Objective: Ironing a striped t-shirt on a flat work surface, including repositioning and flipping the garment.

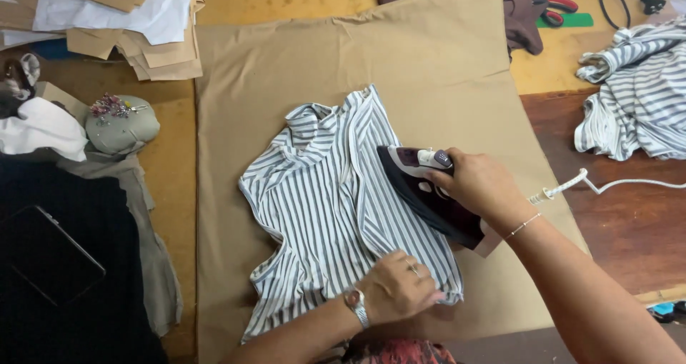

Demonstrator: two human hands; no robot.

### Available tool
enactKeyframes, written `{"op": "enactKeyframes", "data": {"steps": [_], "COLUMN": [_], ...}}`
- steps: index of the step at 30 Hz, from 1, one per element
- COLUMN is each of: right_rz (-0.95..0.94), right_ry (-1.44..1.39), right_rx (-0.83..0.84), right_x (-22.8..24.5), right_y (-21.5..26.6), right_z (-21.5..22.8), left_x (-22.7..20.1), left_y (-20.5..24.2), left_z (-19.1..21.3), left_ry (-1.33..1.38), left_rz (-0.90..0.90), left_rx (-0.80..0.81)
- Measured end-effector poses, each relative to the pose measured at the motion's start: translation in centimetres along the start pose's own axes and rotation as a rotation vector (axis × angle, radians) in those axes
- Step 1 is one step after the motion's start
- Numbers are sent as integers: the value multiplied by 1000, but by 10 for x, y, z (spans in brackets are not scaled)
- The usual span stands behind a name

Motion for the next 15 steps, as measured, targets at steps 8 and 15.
{"op": "enactKeyframes", "data": {"steps": [8, 15], "right_rz": [-40, -105], "right_ry": [-15, 89], "right_rx": [235, 377], "right_x": [-29, -59], "right_y": [54, 94], "right_z": [-31, -58], "left_x": [190, 256], "left_y": [-40, -124], "left_z": [78, -23], "left_ry": [-373, -249], "left_rz": [278, 216], "left_rx": [-236, 407]}}
Point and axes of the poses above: each hand's wrist, its own y-axis away from the middle knuckle, its own z-axis out of the back of the hand, x = y × z, the point moved 4 cm from there along -y, towards the middle knuckle, and after that the axes turned 15 degrees about x, right-handed, at the moved point
